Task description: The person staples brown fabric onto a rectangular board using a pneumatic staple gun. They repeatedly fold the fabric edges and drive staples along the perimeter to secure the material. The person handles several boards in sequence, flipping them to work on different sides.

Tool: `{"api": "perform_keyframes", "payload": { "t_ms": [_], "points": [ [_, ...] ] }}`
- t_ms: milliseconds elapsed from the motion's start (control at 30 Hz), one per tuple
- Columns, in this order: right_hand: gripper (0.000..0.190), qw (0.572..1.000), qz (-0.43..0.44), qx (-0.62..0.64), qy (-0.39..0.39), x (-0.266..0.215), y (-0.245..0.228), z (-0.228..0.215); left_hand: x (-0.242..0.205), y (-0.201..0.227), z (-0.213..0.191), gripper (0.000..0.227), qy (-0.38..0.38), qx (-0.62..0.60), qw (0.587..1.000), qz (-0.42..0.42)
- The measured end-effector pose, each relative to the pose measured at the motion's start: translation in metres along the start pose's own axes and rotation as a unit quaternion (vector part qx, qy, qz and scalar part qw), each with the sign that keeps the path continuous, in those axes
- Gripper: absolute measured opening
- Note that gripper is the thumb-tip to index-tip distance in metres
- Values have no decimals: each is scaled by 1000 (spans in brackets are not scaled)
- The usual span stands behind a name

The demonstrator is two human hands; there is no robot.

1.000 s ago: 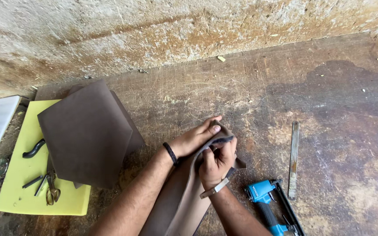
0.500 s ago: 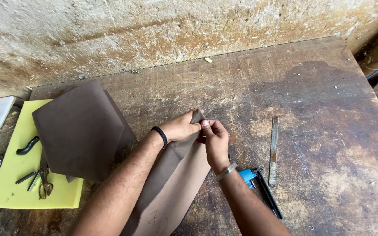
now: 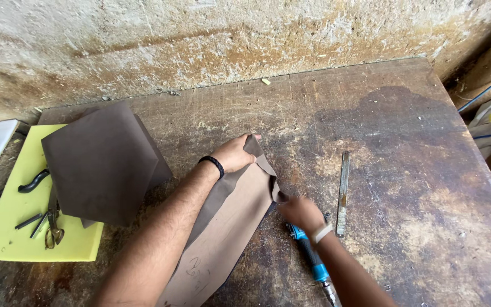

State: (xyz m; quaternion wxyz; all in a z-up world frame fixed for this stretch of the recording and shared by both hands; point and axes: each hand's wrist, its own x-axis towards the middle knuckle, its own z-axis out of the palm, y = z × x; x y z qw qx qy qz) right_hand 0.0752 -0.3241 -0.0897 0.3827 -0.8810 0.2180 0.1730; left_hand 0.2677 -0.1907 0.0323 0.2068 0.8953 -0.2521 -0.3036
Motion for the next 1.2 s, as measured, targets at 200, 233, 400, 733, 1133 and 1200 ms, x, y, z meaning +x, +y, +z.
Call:
{"api": "perform_keyframes", "payload": {
  "t_ms": [200,233,400,733,1133,1200],
  "points": [
    [91,976,90,-197,-12,-64,78,77,1,1,1,75,-6,-14,1000,-1],
    [91,973,98,-208,4,-58,84,83,1,2,1,75,-2,-7,1000,11],
    [82,982,147,-113,29,-39,111,88,-4,8,2,76,-6,0,1000,-11],
    [51,955,-81,261,116,-61,27,-67,-10,15,-2,83,10,19,1000,-6],
    [21,967,-134,172,132,-16,-37,-98,-18,15,-3,86,8,30,1000,-4],
    [20,966,-114,206,104,-16,-35,-101,-17,20,-4,88,-2,15,1000,-24]
  ]
}}
